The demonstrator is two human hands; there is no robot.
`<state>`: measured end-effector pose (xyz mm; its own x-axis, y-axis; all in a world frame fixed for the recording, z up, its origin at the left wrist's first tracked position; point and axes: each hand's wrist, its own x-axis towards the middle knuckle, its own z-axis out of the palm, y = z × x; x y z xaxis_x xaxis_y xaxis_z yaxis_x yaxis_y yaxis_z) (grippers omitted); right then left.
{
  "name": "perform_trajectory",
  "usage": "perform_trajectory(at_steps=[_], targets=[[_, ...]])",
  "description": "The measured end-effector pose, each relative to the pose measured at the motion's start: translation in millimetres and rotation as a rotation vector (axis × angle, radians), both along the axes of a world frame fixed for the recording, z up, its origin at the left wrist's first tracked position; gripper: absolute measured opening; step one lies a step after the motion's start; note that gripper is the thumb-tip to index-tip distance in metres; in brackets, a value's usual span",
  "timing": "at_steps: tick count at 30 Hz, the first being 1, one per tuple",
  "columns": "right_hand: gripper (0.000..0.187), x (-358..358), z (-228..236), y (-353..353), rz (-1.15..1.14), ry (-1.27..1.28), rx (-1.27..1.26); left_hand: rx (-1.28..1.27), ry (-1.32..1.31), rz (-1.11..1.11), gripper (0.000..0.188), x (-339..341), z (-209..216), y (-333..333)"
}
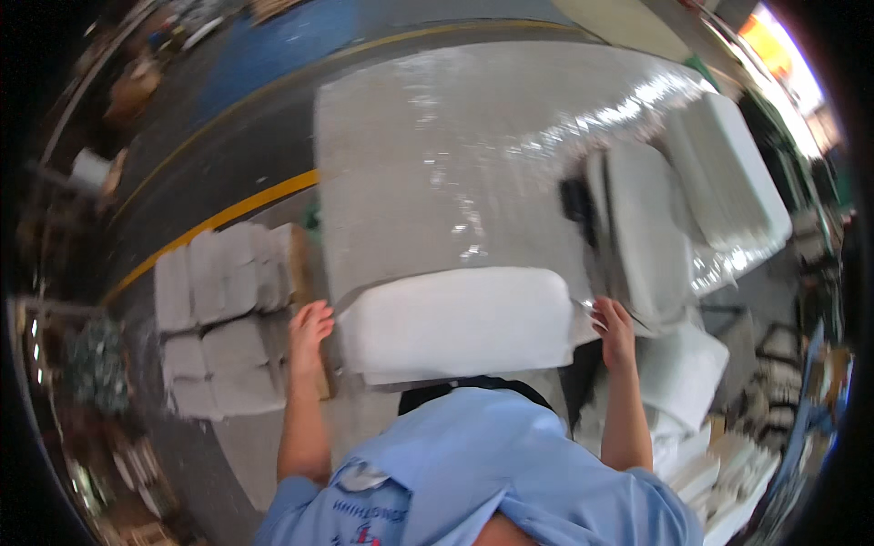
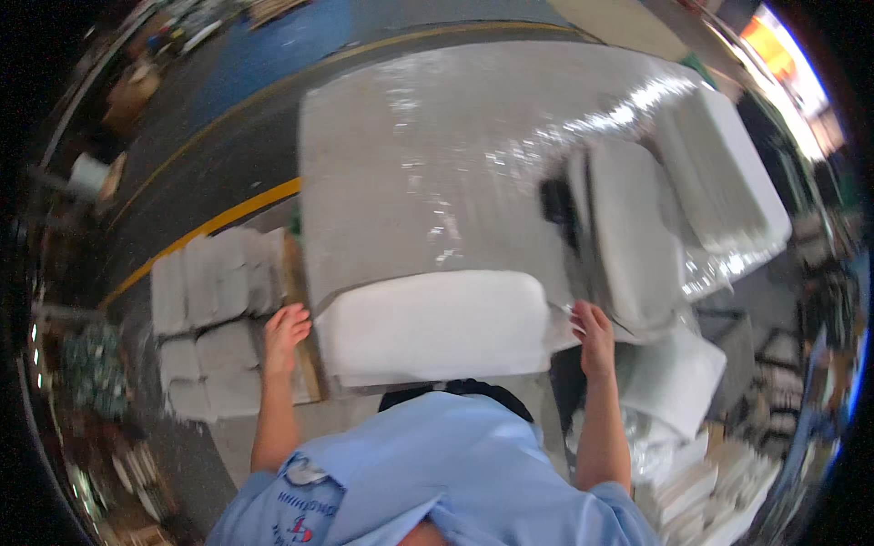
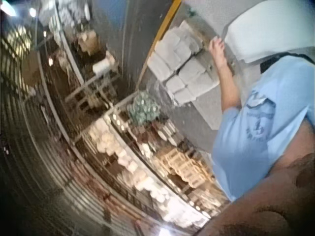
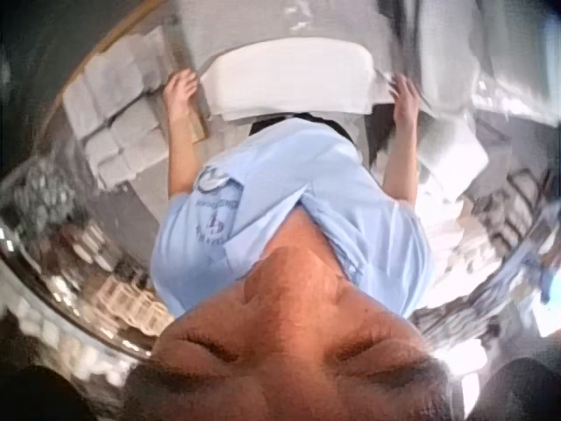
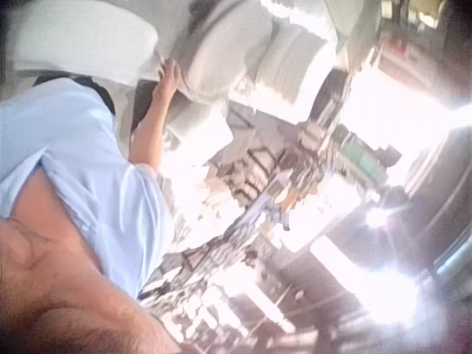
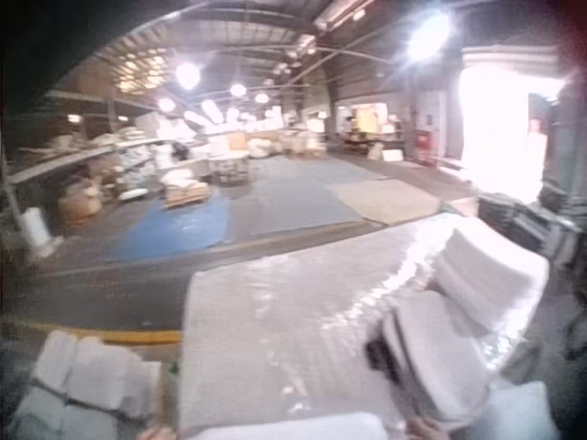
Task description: The person folds white foam pads on a plastic-wrapped table in a warehouse. They repeatedly pick up a pad, fold it in half, press the fold, and place it on a growing stack. The person also briefly wipes the table surface with a small cloth.
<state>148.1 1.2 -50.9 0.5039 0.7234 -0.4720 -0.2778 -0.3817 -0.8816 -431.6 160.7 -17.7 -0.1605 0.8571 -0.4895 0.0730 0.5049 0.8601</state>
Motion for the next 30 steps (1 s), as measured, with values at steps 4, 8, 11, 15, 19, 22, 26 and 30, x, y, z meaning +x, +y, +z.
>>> perform_trajectory(at_steps=[4, 8, 11, 15, 19, 22, 26, 30], targets=[[0.041, 2, 26, 11, 0.006, 0.167, 0.049, -0.046, 0.124, -0.069, 0.053, 15, -3, -30], [0.044, -17, 36, 24, 0.079, 0.106, -0.059, -0.132, 0.115, -0.072, 0.059, 36, -14, -32], [0.045, -34, 28, 27, 0.182, -0.032, -0.158, -0.149, 0.014, -0.057, 0.062, 38, -28, -34], [0.044, -55, 18, 40, 0.273, -0.175, -0.213, -0.163, -0.116, -0.022, 0.058, 35, -44, -34], [0.044, -59, -1, 47, 0.299, -0.327, -0.302, -0.222, -0.226, 0.068, 0.049, 59, -49, -30], [0.043, -62, -9, 59, 0.329, -0.354, -0.405, -0.254, -0.477, 0.089, 0.051, 57, -52, -21], [0.045, -60, -37, 64, 0.233, -0.257, -0.47, -0.34, -0.577, 0.057, 0.066, 52, -73, -4], [0.045, -61, -47, 62, 0.095, 0.074, -0.396, -0.565, -0.659, 0.031, 0.071, 65, -53, 14]])
